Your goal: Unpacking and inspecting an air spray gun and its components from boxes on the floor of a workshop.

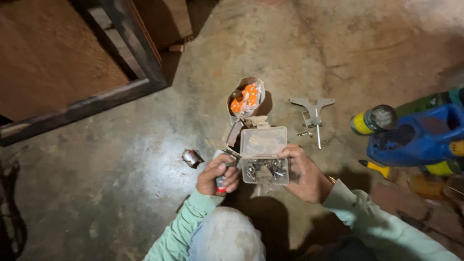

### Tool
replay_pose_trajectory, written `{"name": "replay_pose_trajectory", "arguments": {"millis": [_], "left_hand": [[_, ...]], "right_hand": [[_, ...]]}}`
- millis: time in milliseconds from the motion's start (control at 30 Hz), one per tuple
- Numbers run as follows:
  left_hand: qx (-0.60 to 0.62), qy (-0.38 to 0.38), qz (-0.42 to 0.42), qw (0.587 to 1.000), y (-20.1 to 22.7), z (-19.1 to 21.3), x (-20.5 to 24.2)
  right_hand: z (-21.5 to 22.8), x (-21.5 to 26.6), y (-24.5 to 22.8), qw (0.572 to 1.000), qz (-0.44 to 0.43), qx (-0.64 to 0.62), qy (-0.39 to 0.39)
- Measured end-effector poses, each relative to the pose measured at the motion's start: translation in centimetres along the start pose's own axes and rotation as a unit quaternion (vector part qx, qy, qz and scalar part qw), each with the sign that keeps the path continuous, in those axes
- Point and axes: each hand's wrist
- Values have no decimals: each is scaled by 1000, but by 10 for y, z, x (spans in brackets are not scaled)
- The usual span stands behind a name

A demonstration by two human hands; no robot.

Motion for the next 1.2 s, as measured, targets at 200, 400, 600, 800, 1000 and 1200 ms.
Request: {"name": "replay_pose_trajectory", "arguments": {"millis": [200, 400, 600, 800, 1000, 1200], "left_hand": [[-13, -11, -81, 997, 8, -6, 4], [-98, 36, -128, 986, 12, -22, 13], [-155, 55, -113, 980, 12, -20, 15], [-217, 119, -72, 966, 19, -33, 12], [-541, 54, -120, 831, 28, -54, 7], [-733, 15, -33, 679, 34, -89, -7]], "right_hand": [[3, 0, -9, 998, 16, 63, 4], [9, 2, -1, 996, 33, 74, -27], [5, -8, -3, 985, 67, 157, -11], [3, -6, 4, 994, 98, 43, -10], [-1, -6, 9, 999, 41, 19, -4], [-1, -8, 2, 998, 65, 15, -9]]}}
Point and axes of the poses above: each hand's wrist, its own x-axis away from the middle knuckle, its own z-axis out of the back of the hand, y = z × x, and after that the axes turned 9 degrees about z, right-handed
